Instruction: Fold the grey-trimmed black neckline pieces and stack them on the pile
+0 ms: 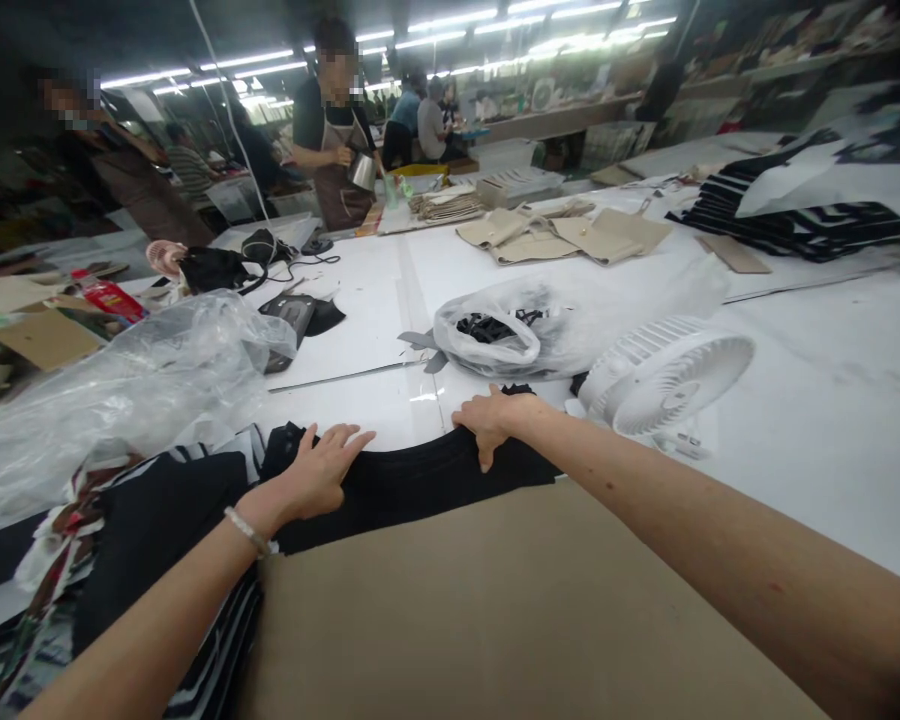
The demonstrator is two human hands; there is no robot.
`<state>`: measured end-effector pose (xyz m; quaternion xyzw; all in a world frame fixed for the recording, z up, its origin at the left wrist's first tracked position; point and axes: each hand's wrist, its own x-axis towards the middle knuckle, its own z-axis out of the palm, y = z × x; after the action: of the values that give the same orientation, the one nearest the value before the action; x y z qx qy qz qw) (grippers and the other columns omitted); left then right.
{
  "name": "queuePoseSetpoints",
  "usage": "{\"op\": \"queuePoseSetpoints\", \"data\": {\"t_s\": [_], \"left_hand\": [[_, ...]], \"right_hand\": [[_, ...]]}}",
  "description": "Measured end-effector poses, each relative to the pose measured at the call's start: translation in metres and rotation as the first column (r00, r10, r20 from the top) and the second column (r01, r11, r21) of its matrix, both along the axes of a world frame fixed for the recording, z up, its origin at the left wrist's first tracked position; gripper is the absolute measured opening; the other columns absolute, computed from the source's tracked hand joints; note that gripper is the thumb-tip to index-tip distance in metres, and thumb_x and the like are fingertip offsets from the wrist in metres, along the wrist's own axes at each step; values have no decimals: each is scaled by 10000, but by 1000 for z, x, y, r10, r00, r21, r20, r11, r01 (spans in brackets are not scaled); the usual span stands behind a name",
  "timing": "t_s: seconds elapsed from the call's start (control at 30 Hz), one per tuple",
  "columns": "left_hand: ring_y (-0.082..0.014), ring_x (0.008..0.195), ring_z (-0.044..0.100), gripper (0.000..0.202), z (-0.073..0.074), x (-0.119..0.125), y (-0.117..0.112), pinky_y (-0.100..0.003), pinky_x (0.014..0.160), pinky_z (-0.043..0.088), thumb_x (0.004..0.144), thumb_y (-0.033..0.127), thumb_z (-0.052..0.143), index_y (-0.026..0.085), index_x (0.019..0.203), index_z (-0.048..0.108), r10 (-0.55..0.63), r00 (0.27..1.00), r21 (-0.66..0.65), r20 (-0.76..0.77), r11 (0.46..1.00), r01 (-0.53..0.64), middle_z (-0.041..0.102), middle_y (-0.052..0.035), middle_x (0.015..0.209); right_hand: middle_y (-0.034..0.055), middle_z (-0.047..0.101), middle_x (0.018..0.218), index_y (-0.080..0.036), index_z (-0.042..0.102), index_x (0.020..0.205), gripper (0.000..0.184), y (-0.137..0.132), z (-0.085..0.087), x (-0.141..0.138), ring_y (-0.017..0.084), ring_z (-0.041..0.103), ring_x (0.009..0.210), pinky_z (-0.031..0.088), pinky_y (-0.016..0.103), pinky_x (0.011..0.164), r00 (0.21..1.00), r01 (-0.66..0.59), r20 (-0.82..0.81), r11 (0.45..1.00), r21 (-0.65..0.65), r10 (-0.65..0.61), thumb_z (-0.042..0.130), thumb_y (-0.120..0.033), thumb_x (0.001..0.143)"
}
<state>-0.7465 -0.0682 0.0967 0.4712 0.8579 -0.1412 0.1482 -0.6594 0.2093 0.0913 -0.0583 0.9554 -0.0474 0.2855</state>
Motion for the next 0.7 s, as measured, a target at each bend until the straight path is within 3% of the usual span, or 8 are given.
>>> {"op": "queuePoseSetpoints", "data": {"t_s": [0.1,0.17,0.27,0.4,0.5,0.57,0.63,0.7], "left_hand": [[-271,1451,192,832,-15,39,6,-559,1157,122,780,282,569,257,1506,163,-75,997,170,-10,983,75,244,-90,1572],[-278,1455,182,690,-37,59,8,-554,1153,137,910,425,453,260,1513,163,-116,989,332,-90,933,140,239,-84,1577],[-277,1447,210,607,-70,72,8,-547,1151,126,966,455,352,269,1514,173,-110,968,478,-225,853,208,286,-79,1560],[-311,1431,244,578,-92,73,10,-587,1133,129,965,433,310,245,1505,225,-69,955,610,-289,755,239,336,-102,1535],[-334,1387,331,534,-84,82,21,-590,1121,184,947,419,341,204,1434,386,-5,970,720,-243,669,184,411,-140,1483],[-310,1284,473,461,-70,99,40,-523,1082,321,927,434,396,210,1305,536,-13,994,793,-105,603,91,530,-135,1374],[-252,1104,605,383,-53,123,71,-415,966,469,902,455,447,241,1167,624,-77,986,822,150,564,-81,625,-93,1213],[-212,938,657,375,-37,149,116,-355,848,532,864,459,504,241,1145,626,-100,881,760,463,557,-336,640,-75,1136]], "right_hand": [[148,561,1236,-186,543,1285,921,-1,6,6,382,473,1178,253,544,1024,998,-34,-55,999,16,35,886,-433,466],[154,523,1303,-197,491,1343,936,-1,10,15,374,427,1233,236,541,1044,995,-39,-91,999,37,42,868,-432,520],[149,466,1379,-210,416,1395,893,-4,16,41,335,357,1301,198,540,1081,974,-46,-220,998,43,54,817,-453,635],[114,558,1267,-175,500,1286,579,-19,17,108,262,446,1223,190,496,1116,771,-53,-636,991,-120,-36,741,-292,773],[35,631,1096,-224,602,1099,240,-22,9,176,170,570,1019,421,310,934,712,32,-643,928,-370,-281,605,-198,860],[-8,643,932,-243,633,877,62,-4,0,220,139,603,861,472,243,783,572,316,-603,828,-463,-556,583,-212,860],[29,625,880,-210,617,874,155,33,-9,258,161,604,799,491,279,724,410,518,-609,723,-456,-679,468,-185,907],[85,606,989,-185,605,1005,220,83,-14,284,205,601,870,498,363,781,277,645,-634,629,-434,-722,403,-176,920]]}}
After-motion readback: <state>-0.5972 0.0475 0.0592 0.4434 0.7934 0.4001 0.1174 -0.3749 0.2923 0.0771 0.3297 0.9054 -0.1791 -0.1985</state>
